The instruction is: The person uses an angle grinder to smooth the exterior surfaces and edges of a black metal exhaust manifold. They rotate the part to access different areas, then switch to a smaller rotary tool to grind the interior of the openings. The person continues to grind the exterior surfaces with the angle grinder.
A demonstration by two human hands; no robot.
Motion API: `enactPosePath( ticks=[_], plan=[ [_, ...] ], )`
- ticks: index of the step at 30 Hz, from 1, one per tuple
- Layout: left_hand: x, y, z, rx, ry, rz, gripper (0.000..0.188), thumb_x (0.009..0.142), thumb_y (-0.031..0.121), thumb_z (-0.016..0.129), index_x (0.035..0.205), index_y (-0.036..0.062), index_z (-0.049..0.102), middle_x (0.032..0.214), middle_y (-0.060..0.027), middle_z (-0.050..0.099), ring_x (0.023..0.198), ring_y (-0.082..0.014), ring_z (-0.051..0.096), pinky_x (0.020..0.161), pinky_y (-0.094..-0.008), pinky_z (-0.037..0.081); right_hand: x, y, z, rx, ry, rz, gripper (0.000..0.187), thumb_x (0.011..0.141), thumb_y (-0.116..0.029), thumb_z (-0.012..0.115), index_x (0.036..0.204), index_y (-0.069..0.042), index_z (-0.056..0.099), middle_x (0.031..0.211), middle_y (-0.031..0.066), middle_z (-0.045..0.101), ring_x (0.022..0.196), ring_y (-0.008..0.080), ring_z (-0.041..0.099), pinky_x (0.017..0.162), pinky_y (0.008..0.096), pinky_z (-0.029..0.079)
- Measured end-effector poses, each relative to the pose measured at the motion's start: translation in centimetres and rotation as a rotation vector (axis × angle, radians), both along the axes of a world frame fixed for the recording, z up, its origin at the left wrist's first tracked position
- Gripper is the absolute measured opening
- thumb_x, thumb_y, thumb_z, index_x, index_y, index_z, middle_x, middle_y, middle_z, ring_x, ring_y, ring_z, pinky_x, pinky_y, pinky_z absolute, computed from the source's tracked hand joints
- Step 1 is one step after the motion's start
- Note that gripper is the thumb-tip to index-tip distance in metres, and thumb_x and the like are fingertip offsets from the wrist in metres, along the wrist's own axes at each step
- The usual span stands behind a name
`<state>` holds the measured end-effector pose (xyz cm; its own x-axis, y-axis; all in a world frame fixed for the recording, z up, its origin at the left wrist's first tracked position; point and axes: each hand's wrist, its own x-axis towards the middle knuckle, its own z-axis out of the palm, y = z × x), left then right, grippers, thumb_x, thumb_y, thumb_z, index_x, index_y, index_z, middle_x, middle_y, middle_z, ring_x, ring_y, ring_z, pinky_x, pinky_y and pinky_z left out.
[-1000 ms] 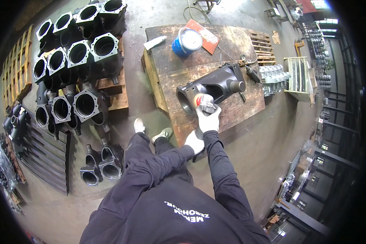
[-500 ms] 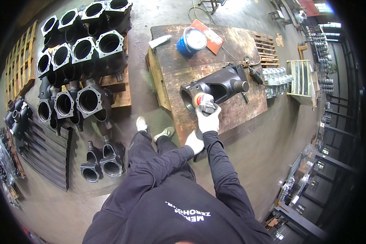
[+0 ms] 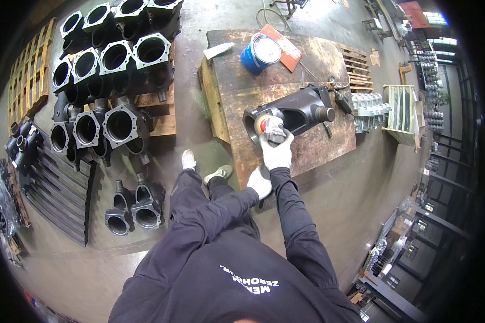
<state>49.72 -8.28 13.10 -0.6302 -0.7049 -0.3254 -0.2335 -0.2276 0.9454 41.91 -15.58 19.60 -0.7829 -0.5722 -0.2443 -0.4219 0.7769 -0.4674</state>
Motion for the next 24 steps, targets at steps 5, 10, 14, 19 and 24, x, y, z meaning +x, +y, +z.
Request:
enactPosePath(
  ticks=[5,10,14,19,24],
  plan=[
    [-0.4,1.1,-1.3,0.158,0.070,0.120,0.041,0.094,0.030,0.056,0.123,0.0007,0.058,0.119,-0.0229,0.065,0.116,-0.0387,0.060,0.101,-0.0418,0.046,-0.4,0.5,-0.1,-0.014,-0.006,0.008,0.085,0.076,-0.041,0.083,0.142,-0.013,0.037,0.117,0.0289,0.067,0.111,0.0440,0.065,0.094,0.0465,0.051],
    [-0.9,3.0,-2.2,0.071,0.095,0.039,0.044,0.094,0.033,0.056,0.124,0.0013,0.057,0.119,-0.0242,0.065,0.116,-0.0402,0.060,0.100,-0.0429,0.046,-0.7,2.2,0.0,-0.037,-0.022,-0.072,0.084,0.075,-0.037,0.084,0.141,-0.012,0.038,0.123,0.0263,0.064,0.116,0.0402,0.064,0.096,0.0444,0.050],
    [-1.4,2.0,-4.1,0.189,0.140,0.134,0.048,0.091,0.032,0.062,0.122,-0.0029,0.055,0.118,-0.0255,0.065,0.113,-0.0417,0.062,0.096,-0.0432,0.049,-1.2,1.1,-0.9,-0.037,-0.016,-0.048,0.083,0.076,-0.043,0.082,0.140,-0.012,0.038,0.119,0.0276,0.066,0.111,0.0429,0.065,0.094,0.0460,0.051],
    [-1.0,3.8,-2.1,-0.050,0.095,-0.022,0.050,0.091,0.037,0.060,0.122,-0.0014,0.056,0.117,-0.0251,0.066,0.111,-0.0436,0.061,0.095,-0.0467,0.048,-0.8,3.8,0.2,-0.125,-0.014,-0.117,0.080,0.077,-0.034,0.084,0.138,-0.010,0.039,0.121,0.0250,0.065,0.112,0.0369,0.066,0.095,0.0433,0.051],
    [0.1,2.6,-0.6,0.055,0.001,-0.047,0.042,0.094,0.033,0.057,0.121,0.0007,0.058,0.117,-0.0229,0.066,0.113,-0.0416,0.061,0.097,-0.0452,0.047,-0.9,3.6,-0.6,-0.149,-0.050,-0.085,0.081,0.077,-0.036,0.084,0.139,-0.010,0.039,0.121,0.0261,0.065,0.112,0.0383,0.066,0.095,0.0439,0.051]
  ],
)
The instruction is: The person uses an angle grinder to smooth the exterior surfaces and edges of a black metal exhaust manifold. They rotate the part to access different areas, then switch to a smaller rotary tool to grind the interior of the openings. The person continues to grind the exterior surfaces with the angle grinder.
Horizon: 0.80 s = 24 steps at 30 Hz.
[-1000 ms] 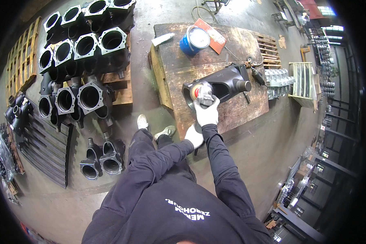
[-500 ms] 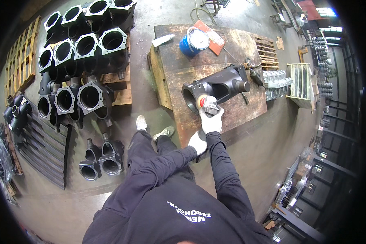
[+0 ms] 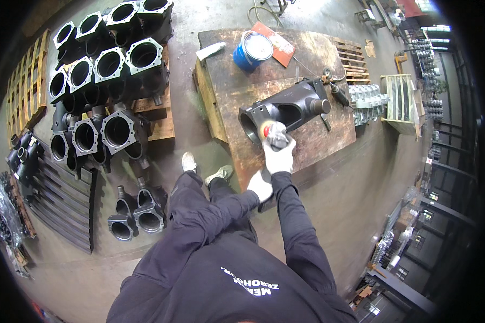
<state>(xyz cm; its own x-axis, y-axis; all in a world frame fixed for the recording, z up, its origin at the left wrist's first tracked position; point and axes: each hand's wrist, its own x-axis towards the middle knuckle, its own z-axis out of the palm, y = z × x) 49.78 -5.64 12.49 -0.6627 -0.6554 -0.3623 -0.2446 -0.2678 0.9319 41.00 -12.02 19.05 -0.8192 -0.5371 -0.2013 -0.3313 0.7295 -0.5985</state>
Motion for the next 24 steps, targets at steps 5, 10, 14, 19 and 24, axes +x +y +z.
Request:
enactPosePath(
  ticks=[5,10,14,19,24],
  plan=[
    [0.1,-1.4,-1.3,0.065,0.103,0.043,0.042,0.093,0.033,0.061,0.121,0.0014,0.059,0.118,-0.0208,0.067,0.117,-0.0346,0.062,0.098,-0.0402,0.047,-0.3,-1.2,-1.5,0.058,0.004,-0.019,0.081,0.076,-0.038,0.084,0.139,-0.011,0.039,0.121,0.0266,0.065,0.113,0.0394,0.065,0.095,0.0441,0.050],
    [0.8,3.4,0.0,0.151,0.039,-0.043,0.057,0.088,0.044,0.066,0.122,-0.0007,0.057,0.115,-0.0252,0.066,0.113,-0.0426,0.061,0.097,-0.0446,0.047,0.9,3.8,0.4,0.083,0.041,-0.104,0.081,0.075,-0.036,0.085,0.137,-0.010,0.040,0.123,0.0246,0.064,0.114,0.0368,0.065,0.097,0.0432,0.050],
    [0.7,2.3,-1.1,0.146,-0.036,-0.012,0.053,0.087,0.038,0.067,0.122,-0.0012,0.056,0.115,-0.0258,0.066,0.111,-0.0435,0.062,0.096,-0.0439,0.049,0.5,2.3,-0.3,0.077,0.048,-0.065,0.081,0.076,-0.037,0.084,0.138,-0.011,0.038,0.118,0.0261,0.066,0.110,0.0402,0.067,0.095,0.0455,0.051],
    [0.8,0.8,-2.1,0.206,0.072,0.105,0.046,0.087,0.031,0.067,0.117,-0.0028,0.056,0.112,-0.0257,0.067,0.108,-0.0413,0.064,0.091,-0.0431,0.050,0.7,0.6,-0.7,0.047,0.042,-0.032,0.079,0.077,-0.040,0.082,0.138,-0.013,0.039,0.114,0.0278,0.068,0.107,0.0444,0.067,0.091,0.0476,0.052],
    [1.6,3.2,-1.4,0.049,0.102,0.029,0.038,0.093,0.028,0.056,0.117,-0.0010,0.058,0.112,-0.0254,0.065,0.109,-0.0409,0.061,0.095,-0.0451,0.047,2.1,2.3,0.8,0.113,0.037,-0.083,0.079,0.078,-0.041,0.082,0.139,-0.015,0.039,0.120,0.0283,0.066,0.112,0.0443,0.065,0.095,0.0479,0.050]
  ],
)
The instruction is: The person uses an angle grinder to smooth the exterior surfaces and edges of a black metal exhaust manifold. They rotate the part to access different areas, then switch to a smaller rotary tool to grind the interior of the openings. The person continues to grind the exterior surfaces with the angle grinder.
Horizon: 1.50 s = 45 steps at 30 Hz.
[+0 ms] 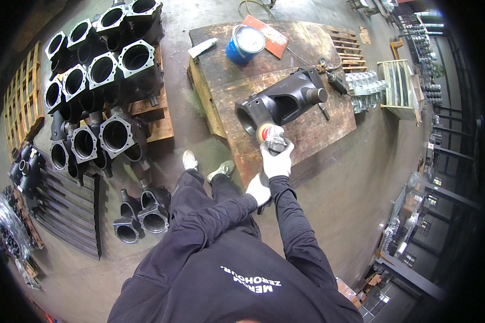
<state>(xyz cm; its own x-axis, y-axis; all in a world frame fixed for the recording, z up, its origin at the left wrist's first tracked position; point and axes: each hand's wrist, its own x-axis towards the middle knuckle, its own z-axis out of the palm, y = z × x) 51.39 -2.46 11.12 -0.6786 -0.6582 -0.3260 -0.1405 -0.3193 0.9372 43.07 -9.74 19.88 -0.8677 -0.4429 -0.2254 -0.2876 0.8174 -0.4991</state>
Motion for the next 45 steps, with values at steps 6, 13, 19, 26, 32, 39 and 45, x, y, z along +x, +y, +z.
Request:
enactPosePath(
  ticks=[6,13,19,26,32,39,45],
  plan=[
    [-0.2,-2.2,-2.8,-0.054,0.000,0.095,0.036,0.090,0.021,0.055,0.116,-0.0033,0.058,0.114,-0.0236,0.065,0.107,-0.0417,0.061,0.094,-0.0460,0.048,0.3,-3.2,-1.1,-0.020,-0.039,0.081,0.080,0.077,-0.041,0.082,0.140,-0.016,0.038,0.115,0.0279,0.067,0.108,0.0448,0.066,0.093,0.0478,0.051],
    [-1.4,-0.6,-0.5,0.131,-0.135,-0.154,0.043,0.093,0.028,0.058,0.126,0.0004,0.057,0.122,-0.0227,0.064,0.118,-0.0383,0.058,0.102,-0.0416,0.044,-1.3,-0.6,-0.7,-0.057,0.017,0.000,0.078,0.076,-0.030,0.086,0.136,-0.006,0.041,0.123,0.0236,0.063,0.114,0.0333,0.064,0.098,0.0417,0.050],
    [-2.7,-6.0,-2.4,-0.008,0.034,0.081,0.040,0.091,0.028,0.060,0.120,0.0006,0.058,0.115,-0.0268,0.065,0.111,-0.0436,0.061,0.096,-0.0444,0.048,-2.3,-6.1,-2.1,-0.098,-0.001,0.093,0.082,0.076,-0.036,0.085,0.139,-0.008,0.039,0.124,0.0264,0.063,0.116,0.0387,0.064,0.098,0.0444,0.050],
    [-1.0,-3.0,-1.0,0.185,-0.170,0.002,0.050,0.083,0.032,0.068,0.116,-0.0037,0.056,0.111,-0.0303,0.065,0.110,-0.0454,0.062,0.094,-0.0455,0.049,-1.3,-2.9,-1.1,-0.045,-0.012,-0.014,0.080,0.077,-0.033,0.084,0.138,-0.008,0.040,0.124,0.0270,0.062,0.115,0.0381,0.064,0.098,0.0440,0.049],
    [0.1,-0.9,1.7,0.284,-0.225,-0.119,0.060,0.079,0.039,0.073,0.118,-0.0024,0.056,0.113,-0.0303,0.065,0.112,-0.0453,0.062,0.095,-0.0457,0.049,-1.5,1.1,-0.9,-0.041,0.038,-0.091,0.079,0.076,-0.032,0.086,0.135,-0.005,0.042,0.124,0.0243,0.062,0.115,0.0362,0.063,0.097,0.0433,0.050],
    [-1.5,-3.1,-1.6,0.216,-0.149,-0.116,0.052,0.083,0.037,0.069,0.115,-0.0027,0.057,0.111,-0.0291,0.067,0.110,-0.0440,0.064,0.092,-0.0460,0.050,-3.1,-1.4,-2.4,-0.093,-0.046,-0.097,0.082,0.075,-0.037,0.085,0.138,-0.010,0.040,0.124,0.0259,0.063,0.116,0.0395,0.063,0.097,0.0463,0.049],
    [-1.1,-0.6,-0.8,0.315,-0.180,-0.211,0.052,0.082,0.033,0.069,0.117,-0.0035,0.057,0.111,-0.0285,0.067,0.110,-0.0436,0.064,0.095,-0.0452,0.049,-2.4,0.9,-0.8,0.055,0.002,-0.191,0.081,0.075,-0.037,0.085,0.137,-0.009,0.040,0.124,0.0260,0.063,0.114,0.0397,0.064,0.097,0.0463,0.050]
  ],
)
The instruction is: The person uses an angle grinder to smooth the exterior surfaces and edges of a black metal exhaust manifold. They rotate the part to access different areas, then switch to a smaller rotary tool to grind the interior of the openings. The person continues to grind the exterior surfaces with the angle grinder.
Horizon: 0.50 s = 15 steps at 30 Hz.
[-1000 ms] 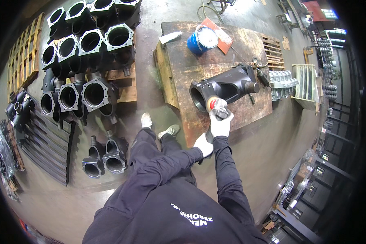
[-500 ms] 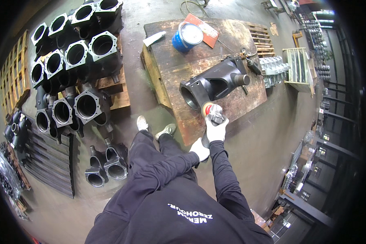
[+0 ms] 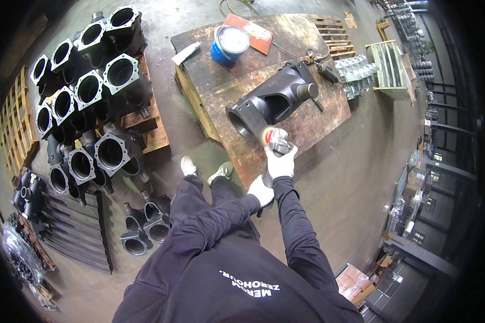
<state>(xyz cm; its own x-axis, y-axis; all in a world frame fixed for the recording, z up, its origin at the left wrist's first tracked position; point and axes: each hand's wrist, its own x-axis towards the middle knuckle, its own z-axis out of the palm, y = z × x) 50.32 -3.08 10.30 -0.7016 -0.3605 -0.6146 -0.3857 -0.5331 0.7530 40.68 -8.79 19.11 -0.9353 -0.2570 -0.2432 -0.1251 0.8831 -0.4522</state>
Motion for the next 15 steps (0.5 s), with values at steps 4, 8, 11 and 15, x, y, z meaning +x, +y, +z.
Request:
enactPosePath(
  ticks=[4,8,11,15],
  plan=[
    [0.1,-1.8,-0.7,-0.076,0.034,0.110,0.055,0.081,0.034,0.072,0.117,-0.0044,0.057,0.109,-0.0270,0.068,0.104,-0.0377,0.067,0.090,-0.0418,0.051,-0.1,-1.3,-0.7,-0.162,0.004,0.098,0.082,0.075,-0.037,0.085,0.137,-0.009,0.039,0.122,0.0256,0.064,0.114,0.0390,0.065,0.097,0.0452,0.050],
    [0.1,-0.6,-1.3,-0.138,-0.018,-0.053,0.061,0.079,0.038,0.073,0.119,-0.0048,0.056,0.113,-0.0293,0.066,0.110,-0.0430,0.064,0.093,-0.0439,0.050,0.0,0.2,-0.3,-0.118,-0.001,-0.033,0.081,0.075,-0.037,0.085,0.136,-0.010,0.040,0.123,0.0253,0.064,0.116,0.0385,0.064,0.099,0.0452,0.049],
    [0.4,1.3,-1.5,-0.089,0.011,-0.011,0.057,0.080,0.038,0.072,0.117,-0.0032,0.058,0.113,-0.0289,0.067,0.111,-0.0441,0.063,0.095,-0.0447,0.049,0.6,1.5,0.1,-0.078,-0.007,-0.049,0.081,0.074,-0.038,0.086,0.135,-0.009,0.041,0.126,0.0252,0.062,0.116,0.0391,0.063,0.098,0.0459,0.050],
    [1.2,-0.1,-1.3,-0.130,0.090,-0.009,0.059,0.081,0.039,0.074,0.118,-0.0032,0.057,0.112,-0.0262,0.067,0.109,-0.0387,0.065,0.092,-0.0416,0.050,1.0,0.7,-0.9,-0.125,0.010,0.021,0.082,0.075,-0.038,0.085,0.138,-0.011,0.040,0.124,0.0275,0.063,0.115,0.0407,0.064,0.097,0.0466,0.050]
  ],
)
